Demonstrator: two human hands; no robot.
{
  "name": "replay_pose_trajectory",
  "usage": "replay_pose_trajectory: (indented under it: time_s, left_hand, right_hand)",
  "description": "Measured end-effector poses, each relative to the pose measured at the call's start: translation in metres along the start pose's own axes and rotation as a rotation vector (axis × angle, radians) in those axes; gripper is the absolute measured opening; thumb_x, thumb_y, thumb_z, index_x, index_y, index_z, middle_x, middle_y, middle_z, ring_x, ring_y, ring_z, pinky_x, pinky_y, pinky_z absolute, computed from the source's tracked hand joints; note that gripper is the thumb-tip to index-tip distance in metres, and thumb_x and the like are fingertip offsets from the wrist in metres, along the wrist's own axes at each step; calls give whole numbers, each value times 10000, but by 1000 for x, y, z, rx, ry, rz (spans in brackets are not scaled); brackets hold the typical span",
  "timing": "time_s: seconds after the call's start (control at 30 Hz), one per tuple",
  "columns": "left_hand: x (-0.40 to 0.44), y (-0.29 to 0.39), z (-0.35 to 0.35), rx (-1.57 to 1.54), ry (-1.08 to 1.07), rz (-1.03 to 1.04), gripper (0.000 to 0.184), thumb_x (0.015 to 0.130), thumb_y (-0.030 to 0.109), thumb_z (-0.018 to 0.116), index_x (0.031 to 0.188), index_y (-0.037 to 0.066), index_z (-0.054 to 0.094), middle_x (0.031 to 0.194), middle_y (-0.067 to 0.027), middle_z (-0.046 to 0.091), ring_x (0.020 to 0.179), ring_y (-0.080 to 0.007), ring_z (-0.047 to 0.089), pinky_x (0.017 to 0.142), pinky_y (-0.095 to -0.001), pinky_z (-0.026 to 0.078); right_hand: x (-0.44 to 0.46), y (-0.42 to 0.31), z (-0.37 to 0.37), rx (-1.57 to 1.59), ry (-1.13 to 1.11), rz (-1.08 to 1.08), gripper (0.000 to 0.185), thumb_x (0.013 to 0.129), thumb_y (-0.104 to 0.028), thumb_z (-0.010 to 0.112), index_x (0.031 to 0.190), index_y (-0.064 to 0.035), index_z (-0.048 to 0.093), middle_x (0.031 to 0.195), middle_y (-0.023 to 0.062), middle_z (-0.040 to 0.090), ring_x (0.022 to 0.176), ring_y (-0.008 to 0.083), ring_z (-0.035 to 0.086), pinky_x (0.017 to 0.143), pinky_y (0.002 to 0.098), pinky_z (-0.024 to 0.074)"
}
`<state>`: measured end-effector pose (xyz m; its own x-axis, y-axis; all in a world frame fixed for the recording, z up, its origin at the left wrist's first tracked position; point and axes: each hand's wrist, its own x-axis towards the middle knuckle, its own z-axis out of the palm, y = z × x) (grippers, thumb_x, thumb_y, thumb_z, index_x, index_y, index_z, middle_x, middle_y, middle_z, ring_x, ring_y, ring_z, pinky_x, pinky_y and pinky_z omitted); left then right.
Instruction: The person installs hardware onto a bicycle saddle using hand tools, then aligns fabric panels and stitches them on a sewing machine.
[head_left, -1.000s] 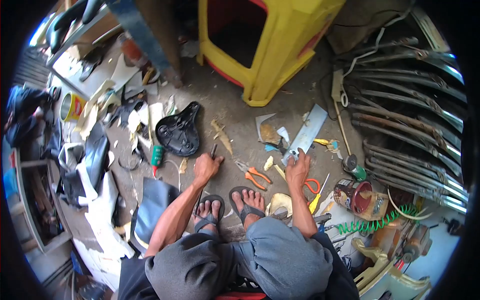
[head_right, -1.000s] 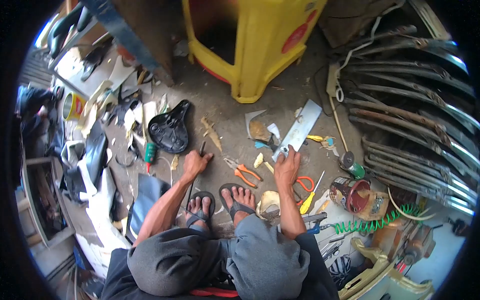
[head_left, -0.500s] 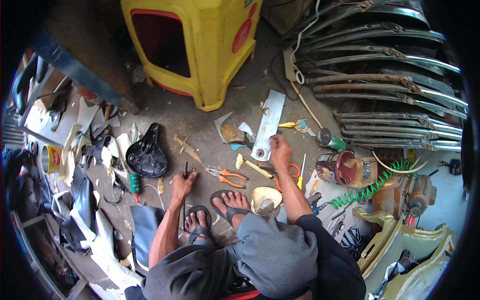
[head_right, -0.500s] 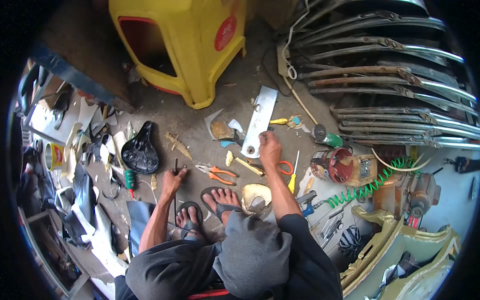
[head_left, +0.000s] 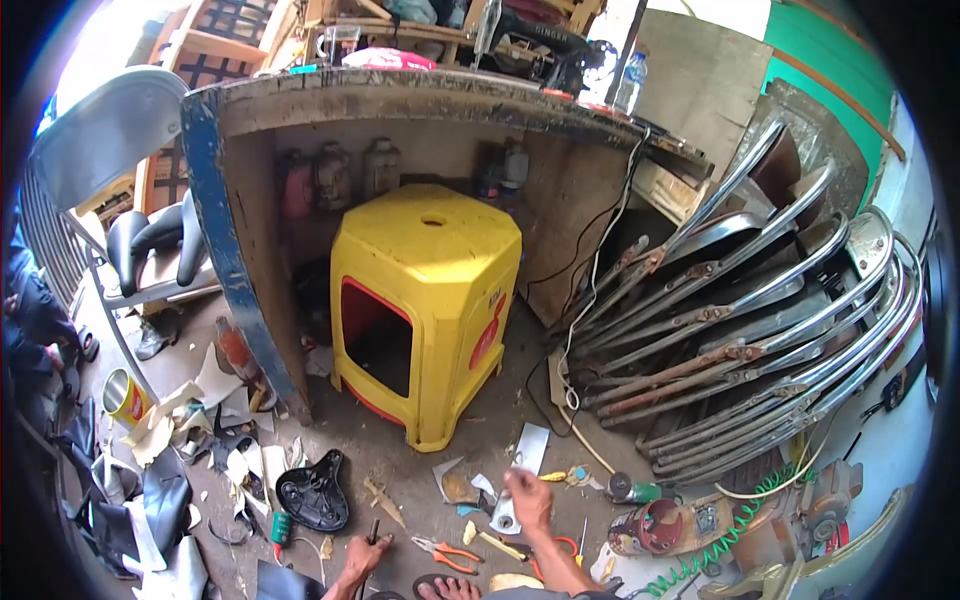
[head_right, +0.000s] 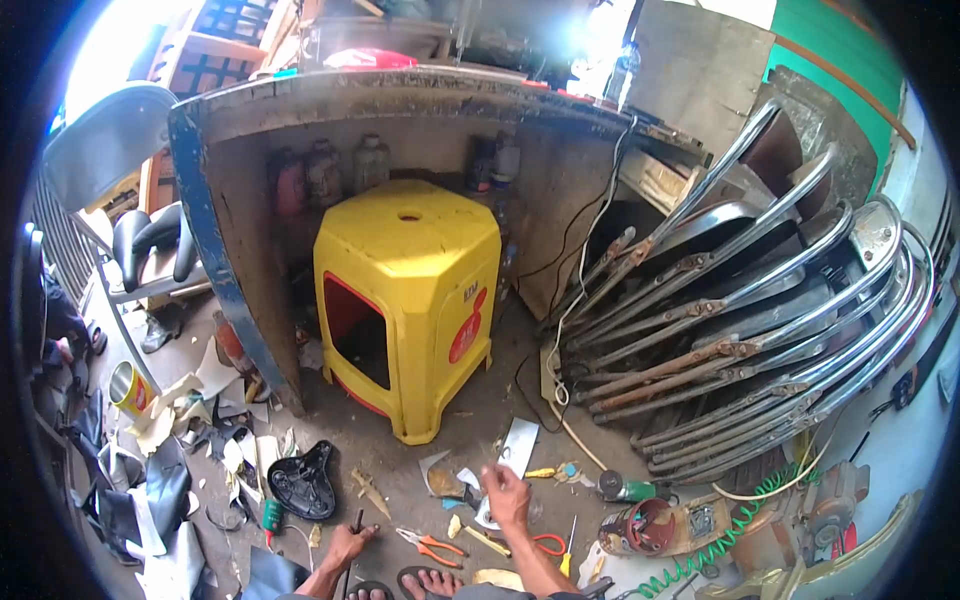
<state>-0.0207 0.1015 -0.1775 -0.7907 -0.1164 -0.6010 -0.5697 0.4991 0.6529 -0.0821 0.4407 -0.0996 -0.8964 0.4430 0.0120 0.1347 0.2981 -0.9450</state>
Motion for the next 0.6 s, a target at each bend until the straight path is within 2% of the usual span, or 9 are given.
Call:
replay_pose_trajectory:
  time_s: [0.07, 0.13, 0.2, 0.27, 0.3, 0.33, 0.47, 0.5, 0.6]
  left_hand:
    - [4, -5, 3, -32, 10, 9, 457, 824, 449, 769, 909, -1, 756, 771, -148, 712, 764, -231, 691, 737, -410, 524]
    - [-5, 2, -3, -34, -10, 16, 449, 822, 439, 773, 895, -4, 753, 770, -148, 710, 750, -228, 685, 730, -402, 522]
    - [5, -8, 1, -27, 14, 56, 447, 822, 438, 773, 889, -4, 753, 757, -146, 710, 735, -227, 684, 719, -400, 522]
    - [5, -13, 2, -22, -16, 23, 451, 824, 446, 768, 887, 0, 756, 749, -146, 718, 718, -237, 692, 701, -400, 523]
    - [0, -9, 2, -20, -12, 37, 453, 825, 449, 766, 884, 0, 755, 753, -146, 720, 724, -239, 695, 704, -399, 524]
    - [-2, -5, 2, -20, -2, 56, 455, 825, 453, 764, 881, 1, 754, 756, -146, 722, 731, -240, 697, 707, -397, 524]
    - [-2, -6, 7, -57, 28, 49, 448, 828, 448, 760, 876, 2, 753, 757, -141, 720, 733, -230, 693, 709, -393, 523]
    - [-5, -5, 8, -74, 18, 28, 442, 827, 441, 760, 872, 2, 749, 745, -133, 711, 730, -221, 685, 706, -392, 521]
    - [-14, 2, 0, -105, 9, -11, 432, 823, 430, 760, 868, 1, 740, 724, -119, 692, 727, -205, 668, 706, -389, 515]
  right_hand:
    - [59, -120, -17, -106, 145, -590, 294, 954, -270, 692, 1060, 0, 741, 730, 57, 710, 671, 136, 660, 630, 327, 538]
    - [110, -280, -43, -77, 193, -789, 226, 968, -242, 660, 990, -33, 743, 681, 61, 682, 551, 134, 626, 530, 317, 504]
    - [195, -397, -57, -112, 450, -837, 290, 969, -330, 674, 894, -50, 678, 677, 64, 683, 586, 143, 639, 565, 321, 513]
    - [279, -484, -75, -287, 658, -950, 596, 903, -462, 731, 1282, -10, 646, 850, 102, 740, 720, 215, 710, 688, 357, 561]
    - [292, -512, -76, -423, 844, -800, 605, 903, -488, 705, 1288, -26, 641, 952, 152, 761, 889, 285, 737, 812, 406, 567]
    - [279, -530, -70, -364, 776, -605, 542, 926, -457, 658, 1231, -10, 662, 1061, 209, 743, 1010, 323, 722, 887, 437, 551]
    - [192, -446, -11, -355, 449, -1038, 324, 974, -290, 602, 1053, 5, 712, 1022, 238, 720, 951, 356, 714, 828, 432, 563]
    - [158, -400, 7, -270, 344, -1210, 283, 986, -230, 582, 1030, 24, 697, 905, 225, 688, 771, 367, 680, 714, 462, 551]
    - [76, -242, 33, -311, -30, -1048, 221, 960, -109, 603, 1087, 38, 710, 925, 235, 685, 808, 357, 697, 725, 434, 561]
